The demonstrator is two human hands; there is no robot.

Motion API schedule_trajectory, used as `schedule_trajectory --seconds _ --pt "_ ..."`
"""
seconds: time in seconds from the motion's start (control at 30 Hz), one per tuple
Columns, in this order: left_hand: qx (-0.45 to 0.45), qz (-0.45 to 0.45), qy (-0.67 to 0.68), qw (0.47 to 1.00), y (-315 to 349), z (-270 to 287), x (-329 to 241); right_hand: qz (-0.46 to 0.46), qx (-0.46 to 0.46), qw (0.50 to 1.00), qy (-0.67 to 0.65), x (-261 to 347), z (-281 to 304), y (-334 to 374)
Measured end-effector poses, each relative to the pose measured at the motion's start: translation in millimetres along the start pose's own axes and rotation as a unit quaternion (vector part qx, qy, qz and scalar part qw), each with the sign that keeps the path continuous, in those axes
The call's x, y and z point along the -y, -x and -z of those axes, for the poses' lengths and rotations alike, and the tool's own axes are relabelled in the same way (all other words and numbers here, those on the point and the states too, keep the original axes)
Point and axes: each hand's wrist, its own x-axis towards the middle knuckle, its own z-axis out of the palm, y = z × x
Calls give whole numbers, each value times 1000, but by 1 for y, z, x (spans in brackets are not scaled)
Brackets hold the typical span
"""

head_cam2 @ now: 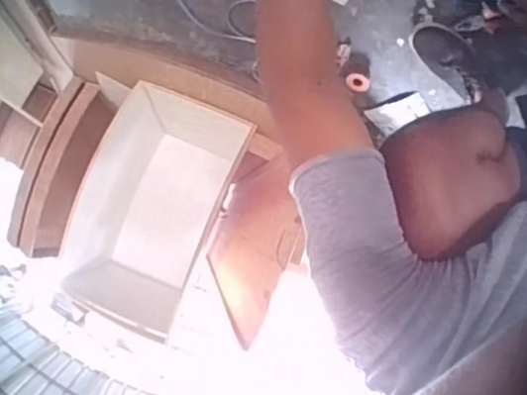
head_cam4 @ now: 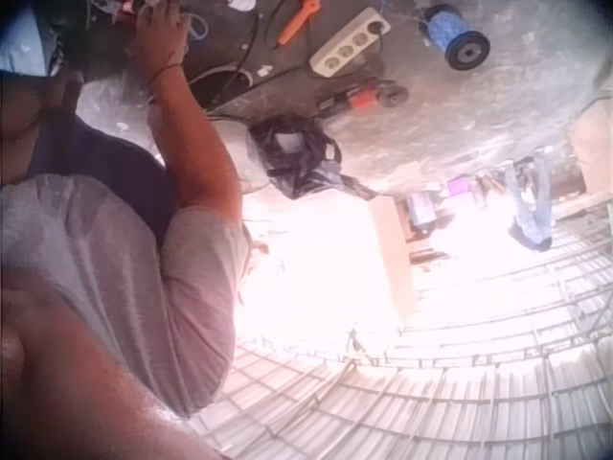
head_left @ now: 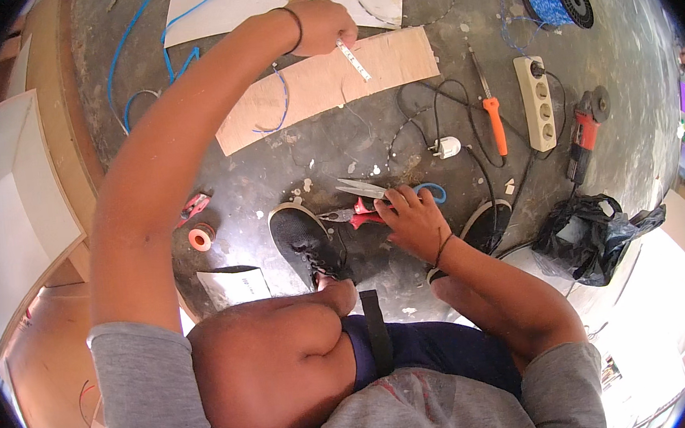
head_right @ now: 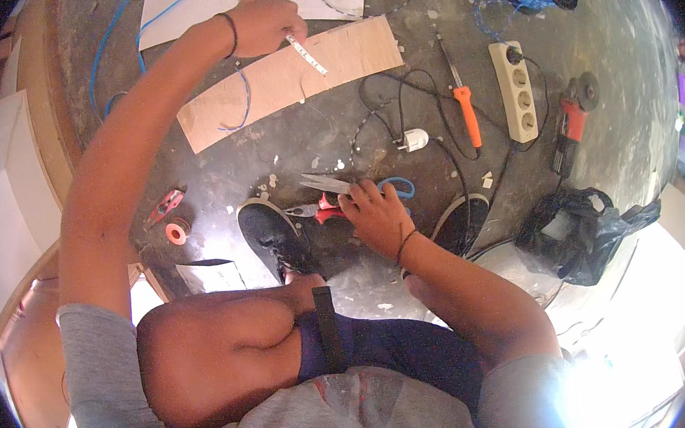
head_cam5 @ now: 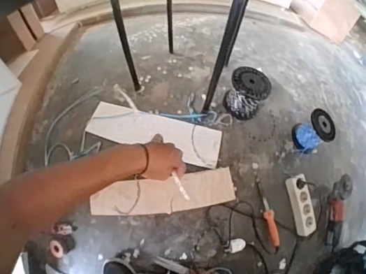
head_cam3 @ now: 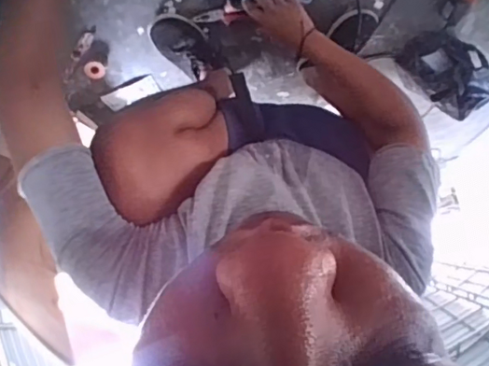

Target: The person prepares an LED strip by cutting it with scissors, stripping wire ends with pliers, and soldering connections using a soldering iron.

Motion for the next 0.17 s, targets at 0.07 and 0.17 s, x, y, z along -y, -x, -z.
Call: schedule_trajectory --seconds 0.07,0.17 --pt "12 -12 -48 999 -8 -1 -5 4 -24 999 21 2 -8 -4" --pt "-5 -42 -130 991 -12 -10 -9 -11 -48 998 50 7 -27 -15"
